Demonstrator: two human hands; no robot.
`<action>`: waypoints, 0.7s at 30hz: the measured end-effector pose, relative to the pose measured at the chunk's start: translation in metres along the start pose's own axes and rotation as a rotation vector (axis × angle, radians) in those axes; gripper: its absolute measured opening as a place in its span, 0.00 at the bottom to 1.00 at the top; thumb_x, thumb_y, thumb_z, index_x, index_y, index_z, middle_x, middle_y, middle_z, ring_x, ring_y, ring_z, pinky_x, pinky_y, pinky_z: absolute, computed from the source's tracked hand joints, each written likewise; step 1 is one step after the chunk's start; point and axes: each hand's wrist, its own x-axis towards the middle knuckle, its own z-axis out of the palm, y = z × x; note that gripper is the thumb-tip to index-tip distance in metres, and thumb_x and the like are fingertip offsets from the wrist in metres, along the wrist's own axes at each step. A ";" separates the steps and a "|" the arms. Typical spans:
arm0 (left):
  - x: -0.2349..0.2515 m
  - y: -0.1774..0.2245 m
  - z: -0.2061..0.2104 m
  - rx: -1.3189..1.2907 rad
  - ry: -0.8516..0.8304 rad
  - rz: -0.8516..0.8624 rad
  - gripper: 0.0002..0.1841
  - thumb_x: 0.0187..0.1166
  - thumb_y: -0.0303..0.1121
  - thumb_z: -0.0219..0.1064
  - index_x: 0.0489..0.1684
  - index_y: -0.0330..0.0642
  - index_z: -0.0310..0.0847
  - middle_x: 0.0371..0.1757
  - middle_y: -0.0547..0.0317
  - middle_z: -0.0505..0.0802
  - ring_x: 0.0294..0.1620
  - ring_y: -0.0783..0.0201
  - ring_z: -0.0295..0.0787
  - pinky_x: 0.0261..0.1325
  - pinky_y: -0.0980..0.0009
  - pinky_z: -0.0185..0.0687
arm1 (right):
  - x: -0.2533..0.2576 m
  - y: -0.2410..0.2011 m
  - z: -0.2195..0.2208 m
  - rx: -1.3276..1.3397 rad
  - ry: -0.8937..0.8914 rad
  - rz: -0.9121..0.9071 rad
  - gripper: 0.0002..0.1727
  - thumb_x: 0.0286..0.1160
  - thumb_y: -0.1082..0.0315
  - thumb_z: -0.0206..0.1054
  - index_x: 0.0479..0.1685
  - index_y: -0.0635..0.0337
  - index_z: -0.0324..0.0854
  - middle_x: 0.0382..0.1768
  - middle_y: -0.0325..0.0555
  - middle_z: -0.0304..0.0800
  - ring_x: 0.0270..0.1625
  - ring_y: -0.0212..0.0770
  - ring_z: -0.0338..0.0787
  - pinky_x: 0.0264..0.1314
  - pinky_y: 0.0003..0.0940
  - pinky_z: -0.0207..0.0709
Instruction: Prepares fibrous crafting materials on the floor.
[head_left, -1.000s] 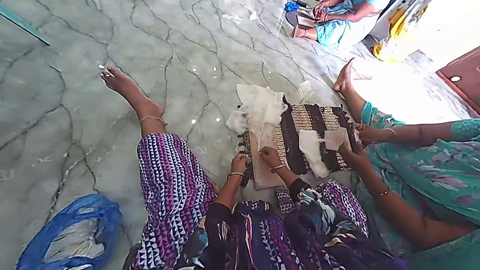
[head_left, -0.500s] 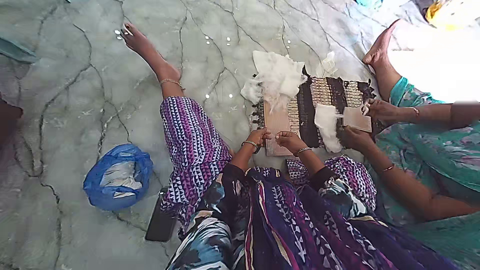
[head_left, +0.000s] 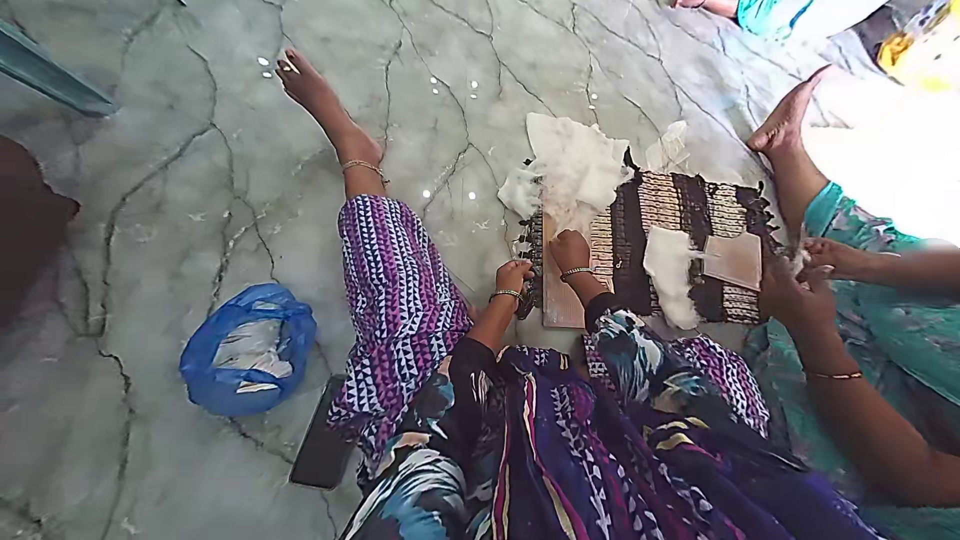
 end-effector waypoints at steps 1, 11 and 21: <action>0.001 0.001 0.000 -0.002 -0.002 -0.006 0.12 0.91 0.35 0.61 0.57 0.33 0.82 0.32 0.57 0.87 0.18 0.73 0.65 0.25 0.76 0.61 | 0.000 0.002 0.003 -0.010 0.005 -0.008 0.15 0.82 0.66 0.66 0.52 0.71 0.87 0.57 0.69 0.88 0.63 0.65 0.88 0.67 0.62 0.78; 0.000 -0.003 0.006 0.059 -0.035 0.013 0.13 0.92 0.34 0.59 0.57 0.32 0.82 0.30 0.60 0.86 0.17 0.75 0.63 0.23 0.77 0.60 | -0.023 0.048 -0.017 0.650 -0.276 -0.003 0.06 0.83 0.75 0.64 0.42 0.71 0.83 0.32 0.46 0.84 0.34 0.33 0.79 0.44 0.31 0.75; -0.005 -0.011 0.010 0.093 -0.384 0.001 0.15 0.93 0.39 0.57 0.59 0.37 0.83 0.31 0.66 0.83 0.14 0.80 0.60 0.18 0.83 0.59 | -0.069 0.065 -0.028 1.083 -0.681 0.052 0.15 0.79 0.79 0.51 0.26 0.54 0.77 0.21 0.31 0.86 0.24 0.25 0.84 0.34 0.22 0.79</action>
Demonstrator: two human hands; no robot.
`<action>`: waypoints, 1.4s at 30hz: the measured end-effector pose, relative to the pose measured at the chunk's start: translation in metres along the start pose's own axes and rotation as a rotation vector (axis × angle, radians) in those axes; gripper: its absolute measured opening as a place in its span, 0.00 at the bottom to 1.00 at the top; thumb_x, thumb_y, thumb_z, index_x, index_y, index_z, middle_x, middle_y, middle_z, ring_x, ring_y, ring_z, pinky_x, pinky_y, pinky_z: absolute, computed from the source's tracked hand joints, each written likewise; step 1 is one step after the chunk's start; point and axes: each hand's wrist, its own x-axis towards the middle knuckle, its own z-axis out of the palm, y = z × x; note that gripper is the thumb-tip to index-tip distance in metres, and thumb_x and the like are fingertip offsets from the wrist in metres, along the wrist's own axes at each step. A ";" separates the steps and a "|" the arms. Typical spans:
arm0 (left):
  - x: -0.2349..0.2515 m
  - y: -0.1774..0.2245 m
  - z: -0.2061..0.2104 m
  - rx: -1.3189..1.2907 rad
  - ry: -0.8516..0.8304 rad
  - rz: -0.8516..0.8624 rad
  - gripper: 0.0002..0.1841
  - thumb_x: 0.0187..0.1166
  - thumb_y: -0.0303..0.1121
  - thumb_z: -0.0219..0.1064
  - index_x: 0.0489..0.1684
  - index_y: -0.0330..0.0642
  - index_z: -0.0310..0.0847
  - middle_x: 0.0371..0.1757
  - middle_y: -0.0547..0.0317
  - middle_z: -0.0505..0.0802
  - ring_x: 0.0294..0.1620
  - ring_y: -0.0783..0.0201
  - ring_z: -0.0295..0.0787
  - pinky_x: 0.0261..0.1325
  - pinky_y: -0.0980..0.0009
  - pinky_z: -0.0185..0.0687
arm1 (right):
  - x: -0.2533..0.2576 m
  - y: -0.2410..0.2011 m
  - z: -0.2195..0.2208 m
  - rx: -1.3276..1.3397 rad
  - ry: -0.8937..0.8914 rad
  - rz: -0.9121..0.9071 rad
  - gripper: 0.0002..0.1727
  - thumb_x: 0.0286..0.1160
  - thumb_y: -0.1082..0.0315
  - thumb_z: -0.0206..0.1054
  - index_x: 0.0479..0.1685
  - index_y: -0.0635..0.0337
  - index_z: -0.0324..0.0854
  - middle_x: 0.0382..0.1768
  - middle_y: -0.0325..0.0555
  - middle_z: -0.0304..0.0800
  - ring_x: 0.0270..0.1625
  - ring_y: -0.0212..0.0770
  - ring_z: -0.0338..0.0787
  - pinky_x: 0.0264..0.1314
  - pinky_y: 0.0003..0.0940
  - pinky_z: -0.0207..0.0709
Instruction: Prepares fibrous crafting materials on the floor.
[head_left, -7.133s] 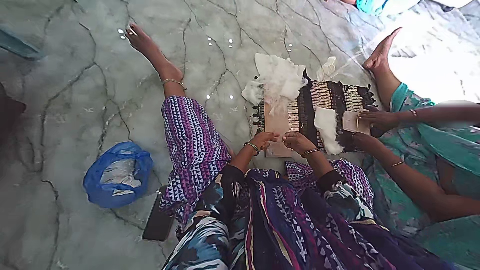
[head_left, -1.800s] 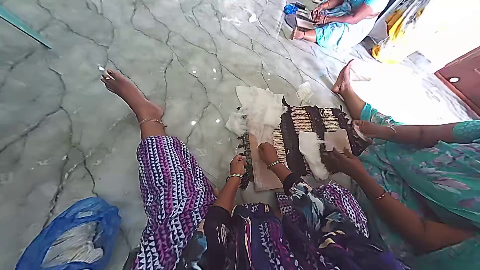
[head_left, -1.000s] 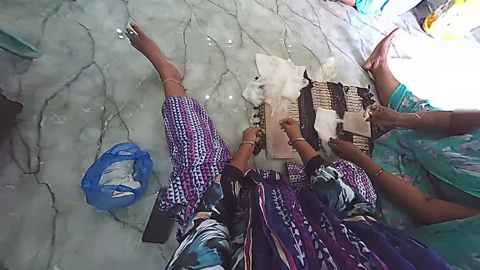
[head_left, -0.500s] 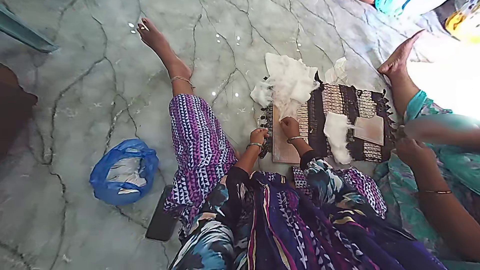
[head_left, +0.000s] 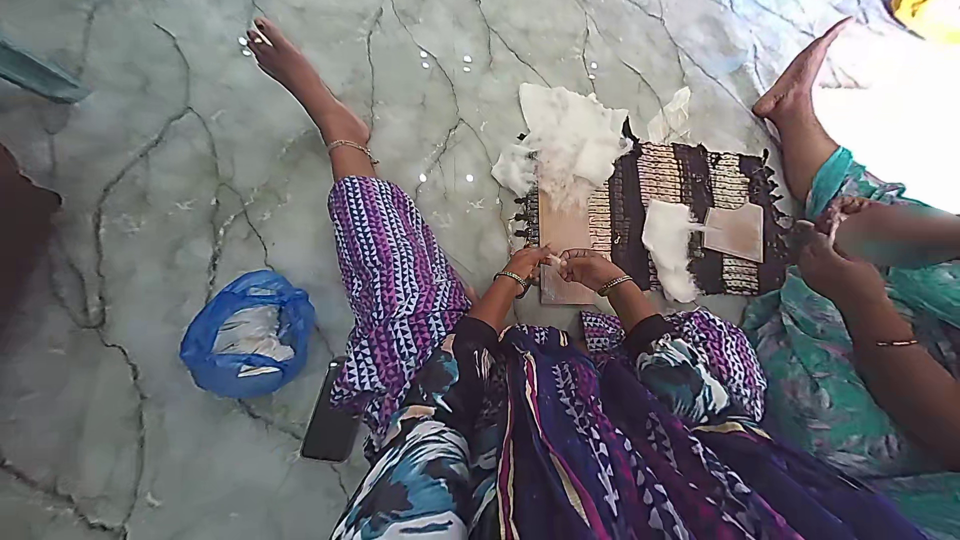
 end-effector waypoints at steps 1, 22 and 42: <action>0.000 -0.001 0.000 0.038 -0.015 0.025 0.11 0.90 0.34 0.61 0.56 0.35 0.83 0.30 0.65 0.82 0.16 0.79 0.62 0.20 0.83 0.61 | -0.001 -0.001 0.000 -0.021 0.001 0.019 0.16 0.79 0.79 0.51 0.25 0.54 0.77 0.21 0.31 0.86 0.25 0.25 0.83 0.33 0.21 0.78; 0.003 -0.005 0.007 0.135 0.083 0.054 0.12 0.82 0.28 0.70 0.58 0.32 0.84 0.38 0.57 0.88 0.22 0.76 0.66 0.26 0.78 0.64 | 0.001 -0.004 0.002 -0.101 0.275 -0.042 0.09 0.80 0.82 0.61 0.33 0.62 0.80 0.25 0.34 0.87 0.22 0.24 0.78 0.31 0.20 0.75; 0.005 -0.010 0.016 0.973 0.203 0.234 0.21 0.89 0.26 0.54 0.77 0.47 0.83 0.72 0.35 0.84 0.69 0.41 0.86 0.74 0.45 0.78 | 0.022 0.011 -0.034 -0.972 0.554 -0.121 0.29 0.70 0.73 0.76 0.74 0.68 0.78 0.59 0.68 0.86 0.61 0.64 0.86 0.67 0.59 0.77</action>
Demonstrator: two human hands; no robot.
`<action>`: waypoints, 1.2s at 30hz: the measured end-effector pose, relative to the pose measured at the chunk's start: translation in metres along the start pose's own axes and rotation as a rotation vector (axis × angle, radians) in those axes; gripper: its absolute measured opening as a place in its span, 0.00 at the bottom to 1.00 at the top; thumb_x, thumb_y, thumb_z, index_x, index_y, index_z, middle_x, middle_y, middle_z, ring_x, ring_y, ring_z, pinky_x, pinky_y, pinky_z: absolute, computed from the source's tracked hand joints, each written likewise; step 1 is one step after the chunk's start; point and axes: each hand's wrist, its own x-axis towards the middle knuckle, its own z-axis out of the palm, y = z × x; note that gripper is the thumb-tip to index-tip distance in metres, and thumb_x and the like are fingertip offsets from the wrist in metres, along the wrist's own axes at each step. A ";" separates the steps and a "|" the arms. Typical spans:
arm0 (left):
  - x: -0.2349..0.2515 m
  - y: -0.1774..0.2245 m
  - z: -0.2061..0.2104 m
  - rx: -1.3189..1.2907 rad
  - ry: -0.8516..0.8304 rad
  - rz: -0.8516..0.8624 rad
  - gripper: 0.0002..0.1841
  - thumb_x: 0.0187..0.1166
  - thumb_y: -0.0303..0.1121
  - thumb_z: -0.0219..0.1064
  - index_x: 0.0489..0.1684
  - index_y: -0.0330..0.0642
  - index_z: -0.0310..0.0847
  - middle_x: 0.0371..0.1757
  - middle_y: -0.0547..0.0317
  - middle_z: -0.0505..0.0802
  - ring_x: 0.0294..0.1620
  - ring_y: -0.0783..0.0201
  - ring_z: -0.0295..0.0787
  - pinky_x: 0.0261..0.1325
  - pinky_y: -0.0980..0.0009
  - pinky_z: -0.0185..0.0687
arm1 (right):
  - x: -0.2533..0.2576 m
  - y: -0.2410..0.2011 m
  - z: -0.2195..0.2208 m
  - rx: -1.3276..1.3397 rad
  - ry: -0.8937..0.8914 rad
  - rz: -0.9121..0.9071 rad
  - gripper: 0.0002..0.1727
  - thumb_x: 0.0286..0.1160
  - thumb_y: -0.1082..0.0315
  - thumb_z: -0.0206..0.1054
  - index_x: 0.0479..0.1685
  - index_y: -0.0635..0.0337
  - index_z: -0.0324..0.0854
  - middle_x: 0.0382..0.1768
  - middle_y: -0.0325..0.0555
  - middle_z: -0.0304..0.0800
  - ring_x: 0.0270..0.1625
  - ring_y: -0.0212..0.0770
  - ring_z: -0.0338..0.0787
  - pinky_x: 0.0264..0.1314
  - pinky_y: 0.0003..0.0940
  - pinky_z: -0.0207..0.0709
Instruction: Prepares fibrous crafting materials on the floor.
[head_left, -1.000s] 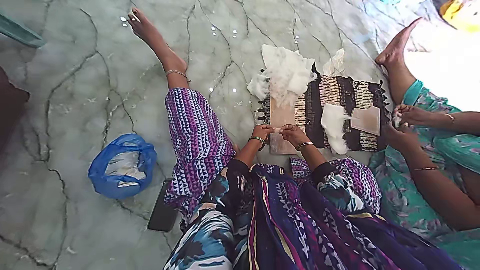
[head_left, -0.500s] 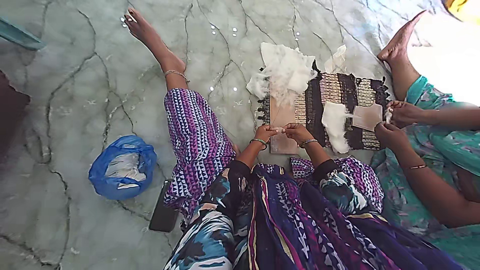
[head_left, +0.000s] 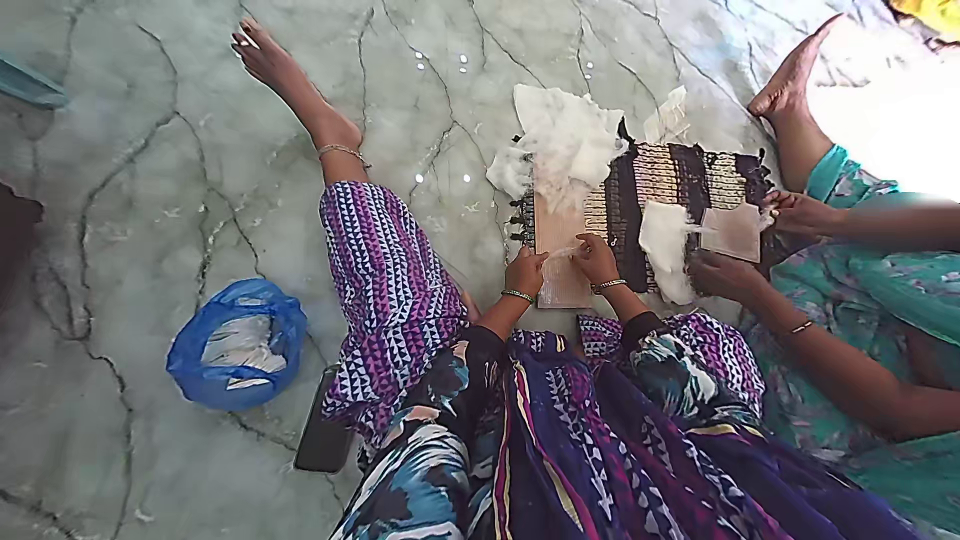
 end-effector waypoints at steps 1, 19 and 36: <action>0.002 -0.001 0.002 0.018 -0.016 -0.013 0.22 0.89 0.26 0.54 0.77 0.47 0.83 0.74 0.35 0.83 0.69 0.41 0.85 0.74 0.44 0.78 | -0.002 -0.001 0.001 -0.023 0.013 0.004 0.30 0.70 0.71 0.77 0.75 0.66 0.77 0.61 0.68 0.85 0.63 0.64 0.86 0.68 0.60 0.77; -0.002 -0.006 -0.012 0.088 -0.148 -0.014 0.18 0.87 0.25 0.57 0.72 0.36 0.82 0.71 0.37 0.87 0.74 0.40 0.83 0.79 0.41 0.73 | -0.071 -0.009 0.032 -0.524 -0.346 -0.223 0.50 0.88 0.36 0.45 0.94 0.71 0.42 0.96 0.64 0.39 0.98 0.58 0.41 0.96 0.61 0.32; -0.010 -0.006 -0.014 0.230 -0.203 -0.007 0.16 0.85 0.28 0.63 0.65 0.31 0.84 0.68 0.35 0.89 0.75 0.40 0.83 0.80 0.43 0.73 | -0.082 -0.012 0.051 -0.447 -0.176 -0.291 0.53 0.82 0.35 0.54 0.94 0.69 0.46 0.94 0.65 0.47 0.96 0.63 0.51 0.94 0.65 0.42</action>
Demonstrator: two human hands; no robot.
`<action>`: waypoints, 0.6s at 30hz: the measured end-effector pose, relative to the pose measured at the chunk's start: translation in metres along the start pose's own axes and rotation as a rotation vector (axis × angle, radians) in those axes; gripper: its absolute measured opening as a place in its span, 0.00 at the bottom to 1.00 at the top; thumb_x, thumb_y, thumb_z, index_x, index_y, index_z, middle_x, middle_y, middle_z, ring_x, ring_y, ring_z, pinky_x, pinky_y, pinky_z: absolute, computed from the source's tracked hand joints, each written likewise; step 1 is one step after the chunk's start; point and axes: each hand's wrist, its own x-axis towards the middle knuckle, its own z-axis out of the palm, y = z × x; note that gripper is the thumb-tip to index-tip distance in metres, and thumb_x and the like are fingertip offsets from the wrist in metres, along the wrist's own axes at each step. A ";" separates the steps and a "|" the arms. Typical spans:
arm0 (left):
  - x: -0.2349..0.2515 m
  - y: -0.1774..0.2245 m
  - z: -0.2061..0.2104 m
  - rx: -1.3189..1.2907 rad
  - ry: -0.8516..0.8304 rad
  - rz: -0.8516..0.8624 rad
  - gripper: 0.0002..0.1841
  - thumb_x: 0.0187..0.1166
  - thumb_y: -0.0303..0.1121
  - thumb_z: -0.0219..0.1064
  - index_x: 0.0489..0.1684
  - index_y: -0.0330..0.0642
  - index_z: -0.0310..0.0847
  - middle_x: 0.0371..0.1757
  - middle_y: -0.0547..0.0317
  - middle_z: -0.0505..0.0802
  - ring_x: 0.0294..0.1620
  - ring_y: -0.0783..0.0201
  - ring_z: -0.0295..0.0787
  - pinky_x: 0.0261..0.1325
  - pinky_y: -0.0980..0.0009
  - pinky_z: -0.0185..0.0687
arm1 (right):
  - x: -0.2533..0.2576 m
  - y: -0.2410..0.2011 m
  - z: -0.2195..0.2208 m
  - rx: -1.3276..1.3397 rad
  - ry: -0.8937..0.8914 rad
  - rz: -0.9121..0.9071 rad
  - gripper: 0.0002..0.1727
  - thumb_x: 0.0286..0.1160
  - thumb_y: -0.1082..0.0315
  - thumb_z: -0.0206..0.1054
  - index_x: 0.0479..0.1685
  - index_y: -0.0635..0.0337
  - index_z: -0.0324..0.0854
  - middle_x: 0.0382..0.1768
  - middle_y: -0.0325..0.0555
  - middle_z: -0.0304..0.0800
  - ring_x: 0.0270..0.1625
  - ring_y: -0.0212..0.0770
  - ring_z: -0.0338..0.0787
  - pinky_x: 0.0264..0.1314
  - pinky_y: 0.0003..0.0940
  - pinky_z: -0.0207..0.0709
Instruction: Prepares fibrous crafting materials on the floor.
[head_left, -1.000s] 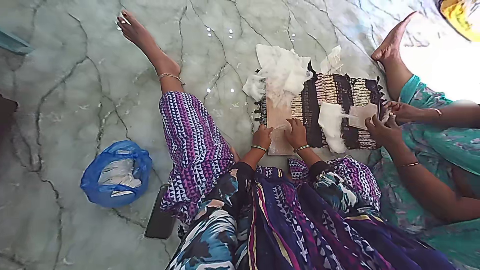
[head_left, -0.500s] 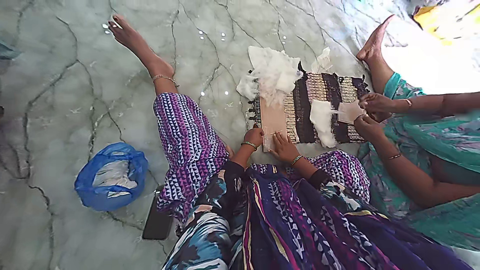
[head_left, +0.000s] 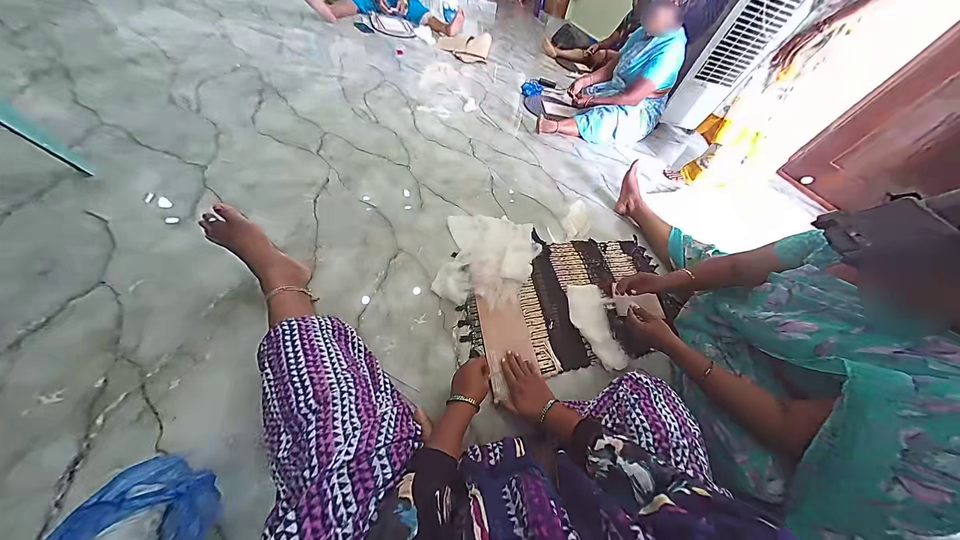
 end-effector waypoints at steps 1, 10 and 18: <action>0.000 0.001 -0.002 0.013 -0.038 0.006 0.16 0.85 0.29 0.63 0.65 0.30 0.84 0.68 0.35 0.89 0.75 0.39 0.83 0.80 0.42 0.72 | -0.008 0.002 0.004 0.008 0.016 -0.011 0.52 0.82 0.36 0.56 0.94 0.69 0.48 0.93 0.66 0.49 0.95 0.64 0.52 0.94 0.65 0.42; 0.001 -0.002 0.001 0.169 -0.213 0.043 0.18 0.83 0.34 0.67 0.65 0.33 0.86 0.71 0.36 0.88 0.78 0.40 0.80 0.81 0.40 0.70 | -0.034 -0.014 -0.034 0.048 -0.125 0.093 0.35 0.93 0.47 0.46 0.87 0.64 0.66 0.86 0.59 0.71 0.91 0.55 0.66 0.95 0.64 0.33; 0.016 -0.019 0.017 0.121 -0.082 0.056 0.17 0.81 0.30 0.65 0.62 0.30 0.86 0.68 0.32 0.89 0.75 0.36 0.82 0.79 0.37 0.69 | -0.013 -0.001 -0.005 0.019 -0.128 0.079 0.53 0.85 0.38 0.55 0.94 0.72 0.41 0.96 0.65 0.38 0.98 0.60 0.43 0.96 0.59 0.38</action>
